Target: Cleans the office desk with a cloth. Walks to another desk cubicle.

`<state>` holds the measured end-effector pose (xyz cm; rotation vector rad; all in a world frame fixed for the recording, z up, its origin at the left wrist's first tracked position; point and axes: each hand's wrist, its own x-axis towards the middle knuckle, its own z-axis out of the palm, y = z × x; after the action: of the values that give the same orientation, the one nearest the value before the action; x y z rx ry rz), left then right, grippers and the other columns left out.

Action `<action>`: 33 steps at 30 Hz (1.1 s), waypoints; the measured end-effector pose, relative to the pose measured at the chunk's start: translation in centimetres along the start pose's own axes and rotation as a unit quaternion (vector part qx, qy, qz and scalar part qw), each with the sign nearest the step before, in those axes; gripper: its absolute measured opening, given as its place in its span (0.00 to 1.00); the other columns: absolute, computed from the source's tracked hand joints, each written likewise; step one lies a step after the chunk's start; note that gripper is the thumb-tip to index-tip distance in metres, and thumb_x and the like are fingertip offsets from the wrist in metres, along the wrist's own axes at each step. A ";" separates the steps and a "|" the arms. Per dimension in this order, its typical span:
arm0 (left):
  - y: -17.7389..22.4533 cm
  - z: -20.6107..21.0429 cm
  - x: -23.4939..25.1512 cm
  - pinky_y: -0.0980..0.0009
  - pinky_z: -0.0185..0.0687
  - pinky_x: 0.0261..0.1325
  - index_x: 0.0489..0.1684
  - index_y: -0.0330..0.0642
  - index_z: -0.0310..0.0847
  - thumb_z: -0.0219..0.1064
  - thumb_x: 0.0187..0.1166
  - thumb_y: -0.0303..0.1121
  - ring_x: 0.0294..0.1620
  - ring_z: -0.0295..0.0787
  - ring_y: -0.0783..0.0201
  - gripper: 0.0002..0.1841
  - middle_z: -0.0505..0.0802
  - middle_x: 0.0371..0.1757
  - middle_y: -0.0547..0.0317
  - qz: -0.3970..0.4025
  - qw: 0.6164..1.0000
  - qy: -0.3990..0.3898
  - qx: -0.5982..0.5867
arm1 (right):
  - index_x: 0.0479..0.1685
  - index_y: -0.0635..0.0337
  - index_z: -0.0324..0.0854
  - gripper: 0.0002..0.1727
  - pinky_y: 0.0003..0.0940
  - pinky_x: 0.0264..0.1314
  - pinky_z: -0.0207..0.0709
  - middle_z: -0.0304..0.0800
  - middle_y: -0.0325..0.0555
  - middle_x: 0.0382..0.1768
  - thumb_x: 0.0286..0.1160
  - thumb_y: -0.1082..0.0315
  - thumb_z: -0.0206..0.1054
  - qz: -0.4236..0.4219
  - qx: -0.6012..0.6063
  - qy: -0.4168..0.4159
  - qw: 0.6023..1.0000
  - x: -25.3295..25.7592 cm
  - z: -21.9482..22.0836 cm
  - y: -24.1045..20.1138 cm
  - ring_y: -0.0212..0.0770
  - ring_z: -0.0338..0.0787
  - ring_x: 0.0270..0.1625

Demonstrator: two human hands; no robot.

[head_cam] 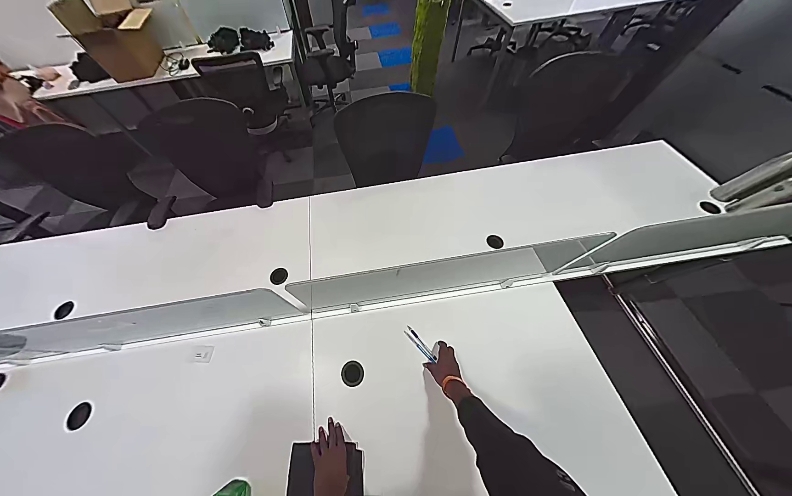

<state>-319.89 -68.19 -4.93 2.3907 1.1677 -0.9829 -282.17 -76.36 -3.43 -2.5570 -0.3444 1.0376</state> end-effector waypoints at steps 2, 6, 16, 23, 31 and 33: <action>0.0 0.1 0.1 0.29 0.45 0.86 0.96 0.39 0.44 0.88 0.53 0.42 0.95 0.41 0.34 0.65 0.44 0.98 0.42 -0.001 1.000 -0.011 0.006 | 0.87 0.63 0.61 0.50 0.54 0.75 0.80 0.72 0.70 0.78 0.61 0.63 0.85 -0.008 0.005 0.001 1.000 1.0 0.3 -1.2 0.63 0.82 0.74; 0.2 -0.1 0.0 0.29 0.46 0.86 0.96 0.38 0.45 0.87 0.54 0.40 0.95 0.43 0.34 0.63 0.46 0.97 0.41 -0.001 1.000 -0.007 0.013 | 0.84 0.64 0.64 0.44 0.54 0.75 0.79 0.74 0.69 0.76 0.66 0.64 0.80 -0.015 0.014 0.005 1.000 3.2 0.9 -3.6 0.62 0.83 0.73; -0.3 0.4 0.5 0.32 0.45 0.87 0.96 0.39 0.43 0.87 0.57 0.43 0.96 0.41 0.35 0.63 0.43 0.98 0.43 0.010 0.999 -0.022 0.028 | 0.72 0.67 0.76 0.28 0.50 0.77 0.77 0.82 0.65 0.69 0.73 0.66 0.72 -0.036 -0.003 0.004 0.999 7.5 1.7 -9.7 0.57 0.83 0.73; -0.3 0.4 0.6 0.32 0.45 0.87 0.96 0.38 0.43 0.86 0.57 0.41 0.96 0.41 0.35 0.62 0.45 0.97 0.42 0.010 0.999 -0.029 0.017 | 0.71 0.68 0.78 0.25 0.50 0.79 0.76 0.85 0.63 0.68 0.74 0.68 0.69 -0.035 0.028 0.010 0.999 9.3 2.5 -14.1 0.55 0.84 0.73; -0.4 0.9 0.8 0.32 0.47 0.87 0.96 0.39 0.46 0.87 0.56 0.40 0.95 0.42 0.35 0.62 0.46 0.97 0.42 0.008 1.000 -0.021 0.008 | 0.74 0.73 0.68 0.28 0.43 0.66 0.87 0.78 0.67 0.73 0.71 0.84 0.63 -0.074 0.344 0.043 0.935 9.2 5.0 -14.8 0.52 0.90 0.66; -0.4 0.9 0.8 0.31 0.46 0.87 0.96 0.38 0.45 0.86 0.57 0.38 0.96 0.41 0.34 0.62 0.45 0.97 0.41 0.009 1.000 -0.020 0.004 | 0.74 0.74 0.67 0.27 0.43 0.66 0.87 0.78 0.68 0.72 0.72 0.85 0.63 -0.062 0.381 0.074 0.920 8.7 5.4 -14.0 0.53 0.90 0.65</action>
<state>-320.26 -67.97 -6.13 2.3723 1.1279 -1.0263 -281.19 -59.35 -6.64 -1.8606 -0.0362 0.7262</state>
